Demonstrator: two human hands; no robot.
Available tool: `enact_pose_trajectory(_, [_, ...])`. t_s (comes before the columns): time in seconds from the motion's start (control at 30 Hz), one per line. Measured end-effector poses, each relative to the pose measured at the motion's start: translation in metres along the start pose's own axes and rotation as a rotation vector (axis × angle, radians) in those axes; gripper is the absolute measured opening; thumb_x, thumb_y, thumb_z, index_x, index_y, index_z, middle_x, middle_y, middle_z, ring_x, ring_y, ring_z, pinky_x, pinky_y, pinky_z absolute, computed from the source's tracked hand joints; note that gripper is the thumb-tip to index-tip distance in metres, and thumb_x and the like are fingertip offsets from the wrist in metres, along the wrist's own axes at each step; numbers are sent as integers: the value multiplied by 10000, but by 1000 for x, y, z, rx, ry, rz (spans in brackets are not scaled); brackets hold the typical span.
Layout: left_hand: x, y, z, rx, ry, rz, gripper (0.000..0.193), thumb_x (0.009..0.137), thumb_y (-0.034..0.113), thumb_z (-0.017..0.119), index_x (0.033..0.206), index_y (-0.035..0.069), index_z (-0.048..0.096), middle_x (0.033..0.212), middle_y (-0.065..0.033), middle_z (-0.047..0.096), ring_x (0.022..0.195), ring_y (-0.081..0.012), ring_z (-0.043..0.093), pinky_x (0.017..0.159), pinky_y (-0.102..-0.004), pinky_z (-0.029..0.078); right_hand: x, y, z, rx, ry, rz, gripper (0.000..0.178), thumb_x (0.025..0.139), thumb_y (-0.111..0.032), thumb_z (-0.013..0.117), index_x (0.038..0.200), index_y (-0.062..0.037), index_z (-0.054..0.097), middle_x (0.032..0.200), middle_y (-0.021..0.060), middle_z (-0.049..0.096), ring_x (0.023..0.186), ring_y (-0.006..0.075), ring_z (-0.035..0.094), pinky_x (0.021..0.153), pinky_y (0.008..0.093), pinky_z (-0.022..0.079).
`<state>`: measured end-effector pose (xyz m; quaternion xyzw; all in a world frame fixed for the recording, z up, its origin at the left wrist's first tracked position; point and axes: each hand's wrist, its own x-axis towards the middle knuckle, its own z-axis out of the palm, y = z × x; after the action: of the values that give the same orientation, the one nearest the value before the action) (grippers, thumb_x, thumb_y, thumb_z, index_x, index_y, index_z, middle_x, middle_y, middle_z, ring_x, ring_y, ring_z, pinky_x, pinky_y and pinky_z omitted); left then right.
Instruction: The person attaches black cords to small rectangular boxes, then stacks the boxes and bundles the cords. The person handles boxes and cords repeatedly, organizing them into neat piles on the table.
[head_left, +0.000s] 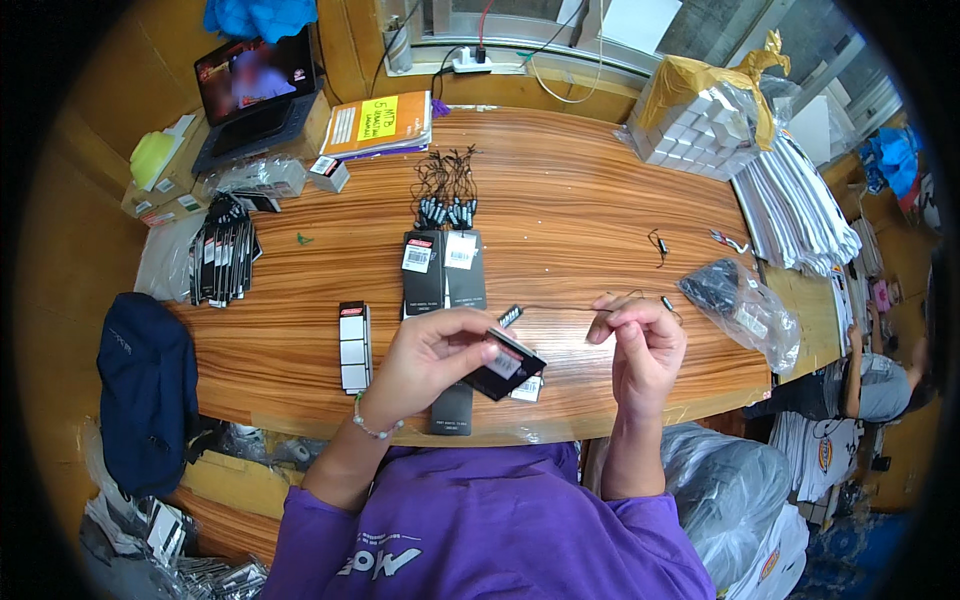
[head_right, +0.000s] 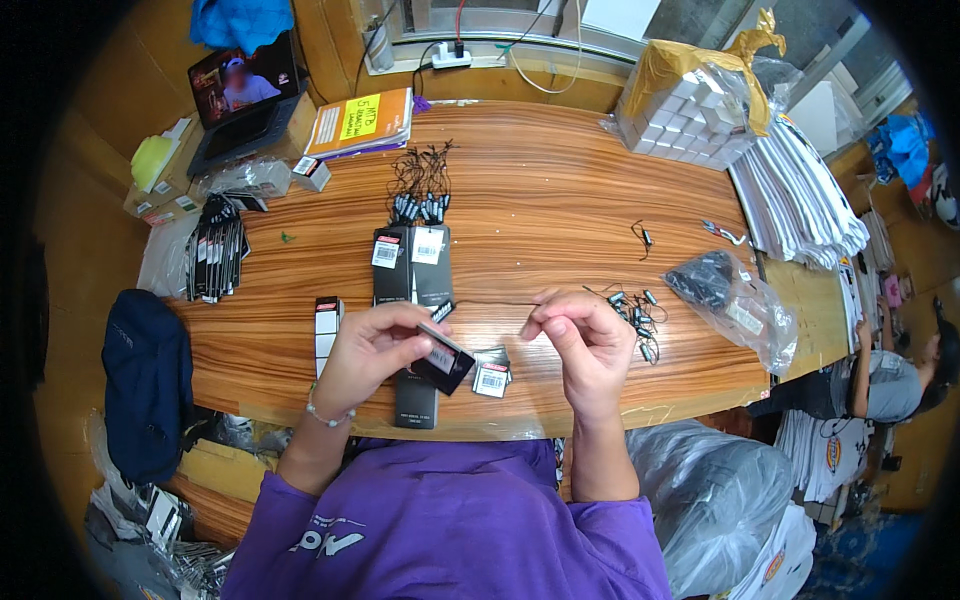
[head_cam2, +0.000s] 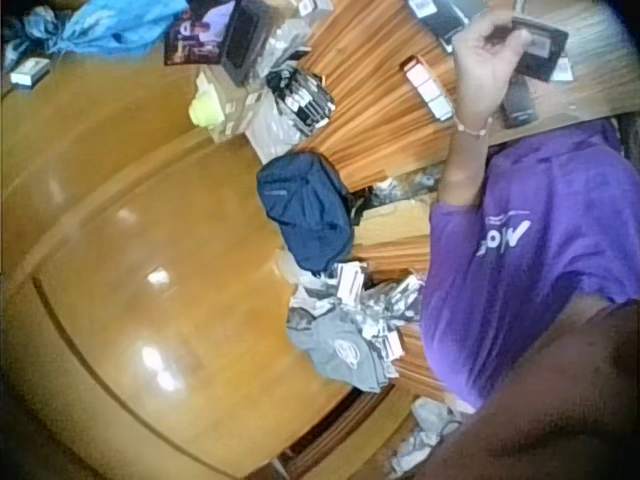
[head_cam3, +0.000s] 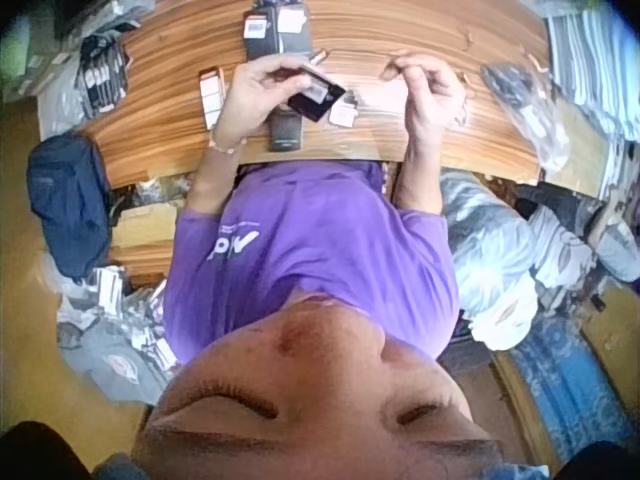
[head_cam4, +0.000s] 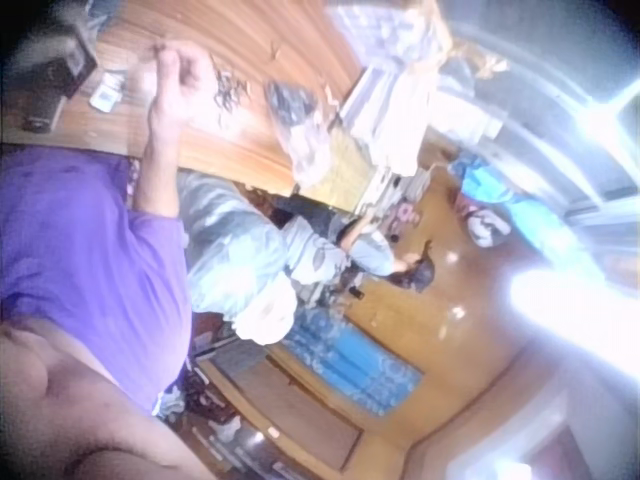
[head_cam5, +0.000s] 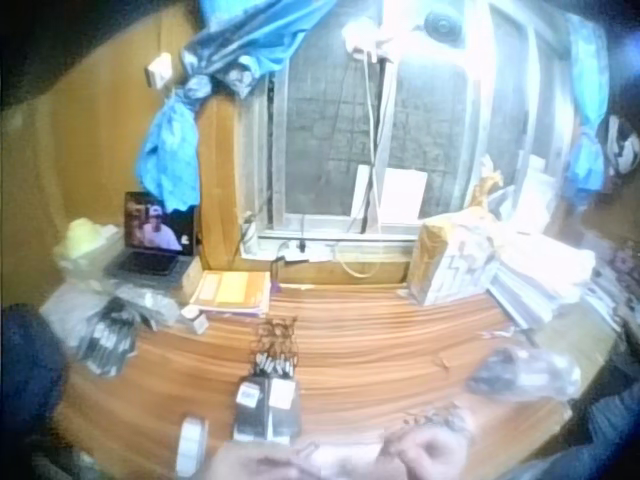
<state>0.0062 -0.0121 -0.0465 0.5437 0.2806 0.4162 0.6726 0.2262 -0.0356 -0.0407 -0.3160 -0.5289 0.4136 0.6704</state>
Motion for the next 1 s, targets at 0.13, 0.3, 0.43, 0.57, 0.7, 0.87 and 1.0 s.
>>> enact_pose_trajectory(0.13, [9,-5,-1,185,182,125,159,777,-58,577,930,-24,607,1061,-88,525,912,-128,560,786,-242,483,7,-3,13,-648,-14,-202,36,808,-29,558,818,6,559,807,80,545,753,172,519,778,321,407])
enact_pose_trajectory(0.3, [19,-9,-6,328,320,238,154,755,-78,594,899,-23,601,1068,-77,502,875,-107,558,740,-216,483,7,12,32,-114,91,102,54,856,-48,517,850,2,535,742,39,516,654,103,451,625,212,367])
enact_pose_trajectory(0.43, [21,-11,-7,226,353,217,182,749,-94,600,915,-24,578,941,-66,551,842,-110,567,736,-219,475,10,21,38,-442,75,91,49,815,-28,572,819,21,573,673,14,519,550,60,416,496,183,328])
enact_pose_trajectory(0.57, [21,-14,-7,181,396,262,149,770,-31,609,917,-6,605,877,-37,579,761,-97,589,672,-206,491,10,20,46,-617,6,16,47,750,-19,638,773,13,611,626,29,528,490,60,398,438,202,307])
enact_pose_trajectory(0.7, [24,-14,-4,139,405,255,131,784,-20,598,914,-8,605,868,-38,586,767,-97,590,669,-213,495,13,18,52,-725,-69,-12,54,728,-19,640,757,7,603,607,61,528,488,109,428,446,236,339])
enact_pose_trajectory(0.87, [25,-13,-1,227,404,241,113,787,-20,590,898,-19,608,856,-48,592,771,-95,591,673,-210,497,18,24,57,-811,-106,-157,67,682,-5,637,710,-5,576,602,87,516,526,201,492,486,300,395])
enact_pose_trajectory(1.0, [26,-10,2,322,378,284,114,777,-24,598,890,-22,614,836,-56,599,752,-98,593,658,-211,500,18,29,58,-838,-100,-198,72,671,0,635,695,-8,567,607,95,519,545,223,509,496,313,407])
